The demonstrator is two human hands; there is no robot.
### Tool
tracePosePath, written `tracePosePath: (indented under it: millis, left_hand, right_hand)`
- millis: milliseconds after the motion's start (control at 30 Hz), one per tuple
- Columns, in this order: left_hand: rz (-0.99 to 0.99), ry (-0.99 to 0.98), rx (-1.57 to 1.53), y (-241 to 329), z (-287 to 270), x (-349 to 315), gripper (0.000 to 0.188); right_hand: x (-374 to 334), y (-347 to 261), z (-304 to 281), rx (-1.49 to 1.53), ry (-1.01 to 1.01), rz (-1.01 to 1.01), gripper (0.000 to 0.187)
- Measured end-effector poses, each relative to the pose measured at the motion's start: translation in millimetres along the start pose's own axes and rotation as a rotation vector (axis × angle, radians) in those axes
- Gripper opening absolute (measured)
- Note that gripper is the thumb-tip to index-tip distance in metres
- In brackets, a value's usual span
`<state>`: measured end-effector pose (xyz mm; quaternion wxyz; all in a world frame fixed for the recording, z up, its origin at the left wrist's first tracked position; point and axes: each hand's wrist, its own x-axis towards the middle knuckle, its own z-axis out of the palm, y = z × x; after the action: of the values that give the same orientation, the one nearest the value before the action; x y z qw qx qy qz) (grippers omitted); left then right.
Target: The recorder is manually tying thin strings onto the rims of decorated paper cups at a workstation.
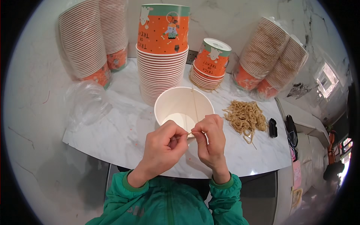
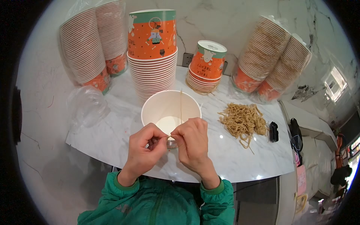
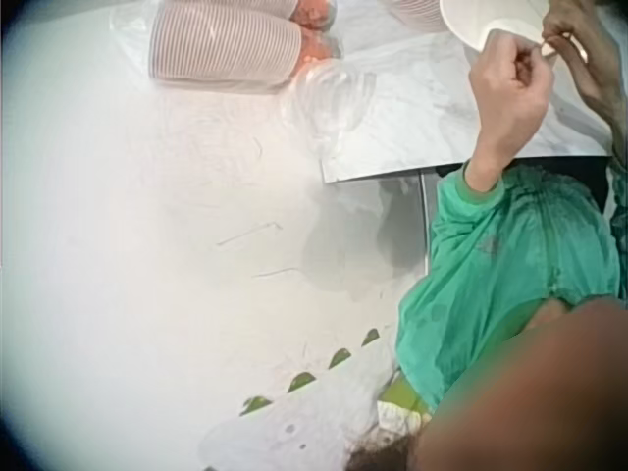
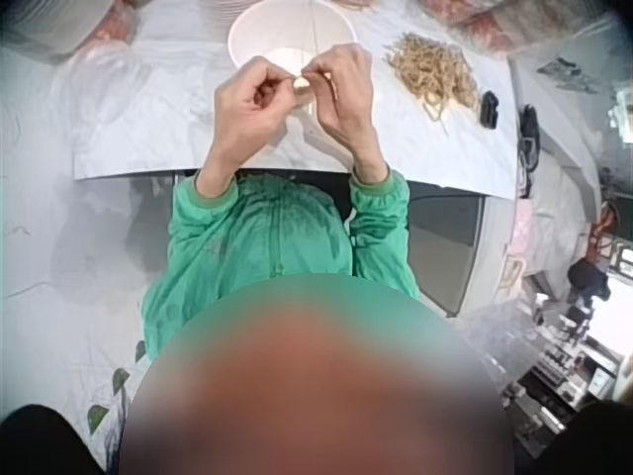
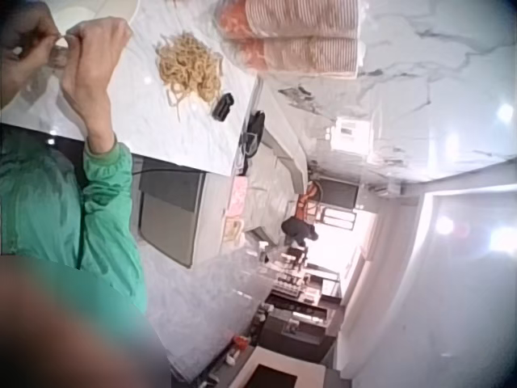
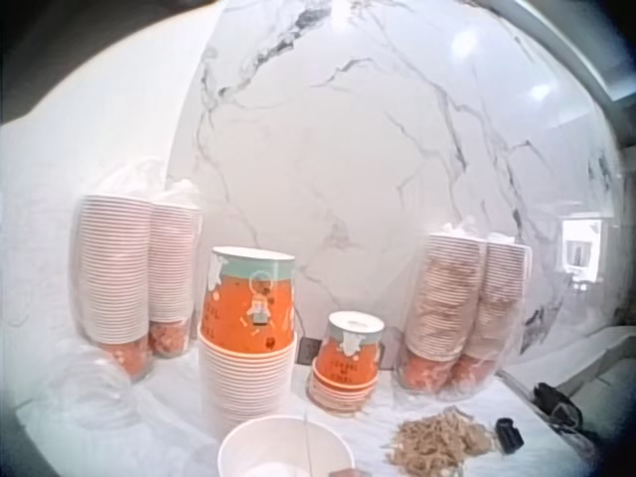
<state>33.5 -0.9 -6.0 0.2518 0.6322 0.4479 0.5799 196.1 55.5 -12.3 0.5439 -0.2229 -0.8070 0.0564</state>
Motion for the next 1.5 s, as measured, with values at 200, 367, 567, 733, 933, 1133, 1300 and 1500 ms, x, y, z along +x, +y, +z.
tracePosePath:
  millis: [200, 367, 567, 733, 933, 1133, 1300, 1500]
  left_hand:
    - [0.039, 0.019, 0.006, -6, 3, -1, 0.01]
    - [0.047, -0.027, -0.01, 0, -4, 2, 0.01]
    - [0.073, -0.047, 0.015, -2, -5, 3, 0.007]
    - [0.094, -0.047, 0.031, -7, -4, 2, 0.009]
    - [0.074, -0.046, -0.02, -11, -8, 2, 0.012]
    - [0.435, -0.06, 0.247, -28, -4, -3, 0.02]
    - [0.411, 0.026, 0.265, -28, 3, -2, 0.021]
    - [0.474, 0.06, 0.337, -30, 11, 0, 0.023]
  right_hand:
    - [-2, 2, 2, -0.053, 0.01, -0.029, 0.025]
    - [-2, 0, -4, -0.075, -0.051, -0.058, 0.028]
    - [-4, 3, -2, -0.101, -0.11, -0.092, 0.03]
    - [-5, 0, 1, -0.126, -0.064, -0.116, 0.031]
    - [-1, -4, -27, -0.152, -0.184, 0.044, 0.048]
    - [-19, 1, -39, -0.381, -0.182, -0.022, 0.035]
    - [-27, 10, -31, -0.248, -0.092, -0.023, 0.028]
    - [-17, 5, -24, -0.114, -0.076, 0.011, 0.025]
